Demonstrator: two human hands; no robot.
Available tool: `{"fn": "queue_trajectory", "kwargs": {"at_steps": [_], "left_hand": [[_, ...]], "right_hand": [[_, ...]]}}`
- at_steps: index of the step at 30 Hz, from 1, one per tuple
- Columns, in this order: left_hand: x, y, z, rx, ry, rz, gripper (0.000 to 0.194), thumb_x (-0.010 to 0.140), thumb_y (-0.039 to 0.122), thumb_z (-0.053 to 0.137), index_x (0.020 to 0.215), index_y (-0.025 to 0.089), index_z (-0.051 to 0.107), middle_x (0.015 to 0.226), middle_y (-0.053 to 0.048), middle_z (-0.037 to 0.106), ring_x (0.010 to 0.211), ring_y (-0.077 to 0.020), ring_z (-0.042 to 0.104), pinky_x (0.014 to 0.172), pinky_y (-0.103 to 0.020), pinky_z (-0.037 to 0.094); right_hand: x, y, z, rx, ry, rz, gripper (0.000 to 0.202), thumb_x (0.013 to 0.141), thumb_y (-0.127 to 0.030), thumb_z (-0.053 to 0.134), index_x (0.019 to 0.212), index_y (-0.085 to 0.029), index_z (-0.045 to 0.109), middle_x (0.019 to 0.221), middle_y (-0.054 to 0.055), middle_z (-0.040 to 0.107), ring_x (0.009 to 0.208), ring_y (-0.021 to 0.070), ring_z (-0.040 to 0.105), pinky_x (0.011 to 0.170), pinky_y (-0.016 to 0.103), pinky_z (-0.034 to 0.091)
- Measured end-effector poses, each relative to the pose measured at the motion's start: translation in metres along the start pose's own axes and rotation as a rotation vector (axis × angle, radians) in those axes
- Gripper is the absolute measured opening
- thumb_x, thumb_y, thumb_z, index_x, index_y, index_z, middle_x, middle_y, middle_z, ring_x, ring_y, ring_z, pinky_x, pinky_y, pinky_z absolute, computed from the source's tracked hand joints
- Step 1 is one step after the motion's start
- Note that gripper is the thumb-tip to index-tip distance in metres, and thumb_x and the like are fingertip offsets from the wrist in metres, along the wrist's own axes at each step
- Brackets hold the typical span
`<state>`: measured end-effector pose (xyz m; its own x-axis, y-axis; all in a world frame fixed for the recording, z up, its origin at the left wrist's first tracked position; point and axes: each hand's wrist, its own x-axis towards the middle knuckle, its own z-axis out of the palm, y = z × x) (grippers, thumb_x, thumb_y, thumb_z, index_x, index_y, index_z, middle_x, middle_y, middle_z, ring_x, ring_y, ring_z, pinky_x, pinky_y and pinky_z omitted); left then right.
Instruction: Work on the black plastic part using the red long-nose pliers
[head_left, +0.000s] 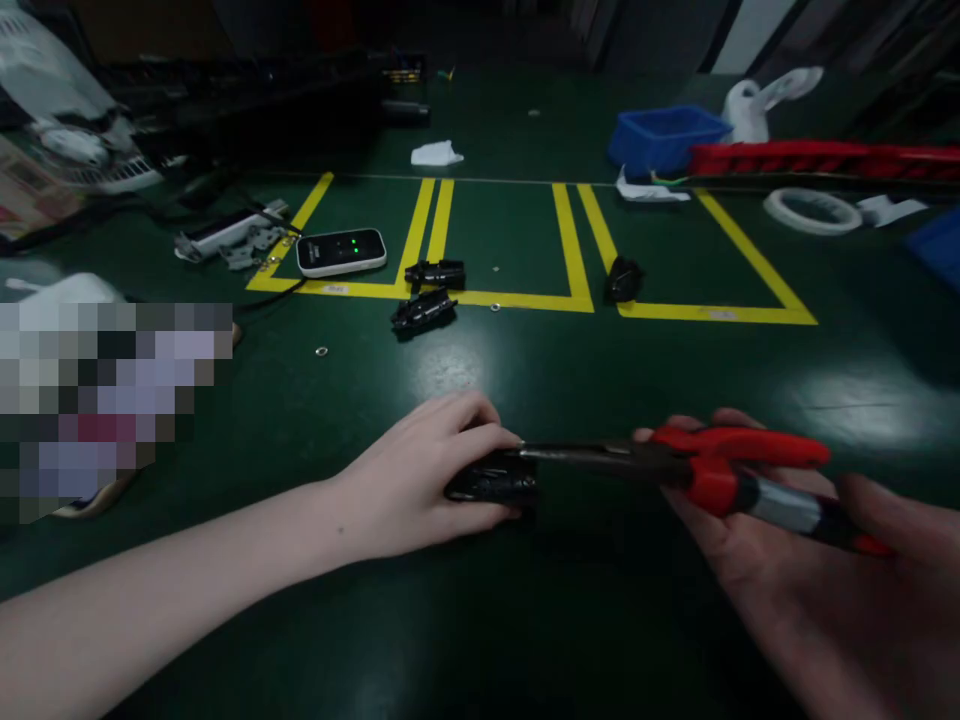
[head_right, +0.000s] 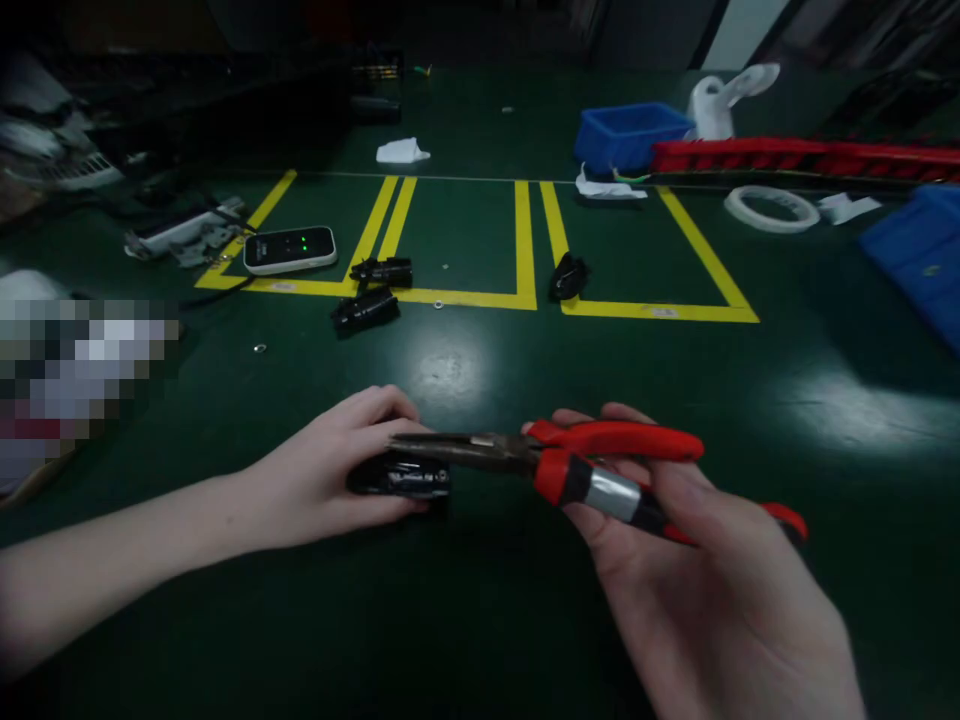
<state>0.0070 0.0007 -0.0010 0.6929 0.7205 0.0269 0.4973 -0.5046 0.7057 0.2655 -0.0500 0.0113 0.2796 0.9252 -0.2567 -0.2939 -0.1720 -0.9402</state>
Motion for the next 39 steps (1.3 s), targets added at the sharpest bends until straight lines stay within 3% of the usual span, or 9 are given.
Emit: {"fn": "queue_trajectory", "kwargs": {"at_steps": [4,9,13,19,24,32,36,39], "left_hand": [[0.017,-0.001,0.001,0.128,0.030,0.020,0.030,0.090,0.031,0.067,0.117,0.019,0.062,0.116,-0.009,0.057,0.105,-0.0247,0.055,0.087,-0.041,0.047],[0.074,-0.016,0.000,0.261,0.101,0.057,0.034,0.089,0.038,0.069,0.117,0.019,0.064,0.113,-0.008,0.057,0.103,-0.0241,0.056,0.087,-0.038,0.049],[0.130,-0.024,0.001,0.309,0.148,0.053,0.037,0.089,0.043,0.067,0.114,0.016,0.067,0.109,-0.010,0.057,0.100,-0.0247,0.057,0.085,-0.037,0.049],[0.185,-0.017,0.011,0.417,0.184,0.069,0.040,0.088,0.046,0.067,0.117,0.017,0.068,0.107,-0.010,0.057,0.100,-0.0274,0.055,0.084,-0.038,0.046],[0.210,-0.002,0.020,0.511,0.247,0.138,0.040,0.088,0.045,0.068,0.116,0.018,0.067,0.115,-0.012,0.053,0.108,-0.0292,0.049,0.091,-0.041,0.041],[0.242,-0.002,0.039,0.525,0.265,0.143,0.040,0.088,0.054,0.065,0.110,0.021,0.072,0.128,-0.014,0.049,0.122,-0.0350,0.043,0.101,-0.050,0.034],[0.242,-0.003,0.044,0.492,0.257,0.140,0.061,0.080,0.067,0.067,0.120,0.021,0.067,0.134,-0.014,0.049,0.127,-0.0346,0.043,0.106,-0.051,0.032],[0.226,-0.001,0.030,0.491,0.268,0.152,0.081,0.073,0.070,0.071,0.135,0.020,0.055,0.144,-0.015,0.045,0.133,-0.0334,0.041,0.112,-0.048,0.029]], "right_hand": [[-0.006,-0.009,0.012,0.060,0.038,0.153,0.042,0.048,-0.047,0.088,0.084,-0.027,0.078,0.096,0.007,0.079,0.100,0.0346,0.073,0.076,0.041,0.065],[-0.011,-0.012,0.014,0.175,0.017,0.231,0.033,0.059,-0.043,0.086,0.087,-0.028,0.078,0.099,0.003,0.079,0.094,0.0266,0.075,0.078,0.036,0.064],[-0.009,-0.021,0.013,0.238,0.025,0.118,0.019,0.061,-0.040,0.086,0.067,-0.025,0.075,0.090,0.002,0.079,0.096,0.0267,0.074,0.082,0.037,0.063],[-0.002,-0.038,0.005,0.305,0.107,0.056,0.027,0.059,-0.041,0.086,0.080,-0.025,0.080,0.095,0.002,0.079,0.094,0.0224,0.074,0.076,0.025,0.062],[-0.005,-0.042,0.004,0.334,0.124,0.115,0.032,0.051,-0.040,0.089,0.076,-0.024,0.080,0.092,0.004,0.080,0.085,0.0215,0.075,0.071,0.022,0.062],[-0.006,-0.041,0.005,0.356,0.045,0.125,0.023,0.057,-0.039,0.086,0.075,-0.026,0.080,0.088,0.002,0.080,0.089,0.0233,0.075,0.075,0.028,0.063],[-0.009,-0.045,0.005,0.367,0.088,0.187,0.028,0.053,-0.040,0.087,0.075,-0.025,0.080,0.091,0.002,0.080,0.085,0.0217,0.075,0.071,0.025,0.062],[-0.010,-0.049,0.007,0.377,0.102,0.241,0.034,0.048,-0.040,0.089,0.077,-0.024,0.079,0.094,0.003,0.080,0.086,0.0221,0.075,0.069,0.024,0.062]]}}
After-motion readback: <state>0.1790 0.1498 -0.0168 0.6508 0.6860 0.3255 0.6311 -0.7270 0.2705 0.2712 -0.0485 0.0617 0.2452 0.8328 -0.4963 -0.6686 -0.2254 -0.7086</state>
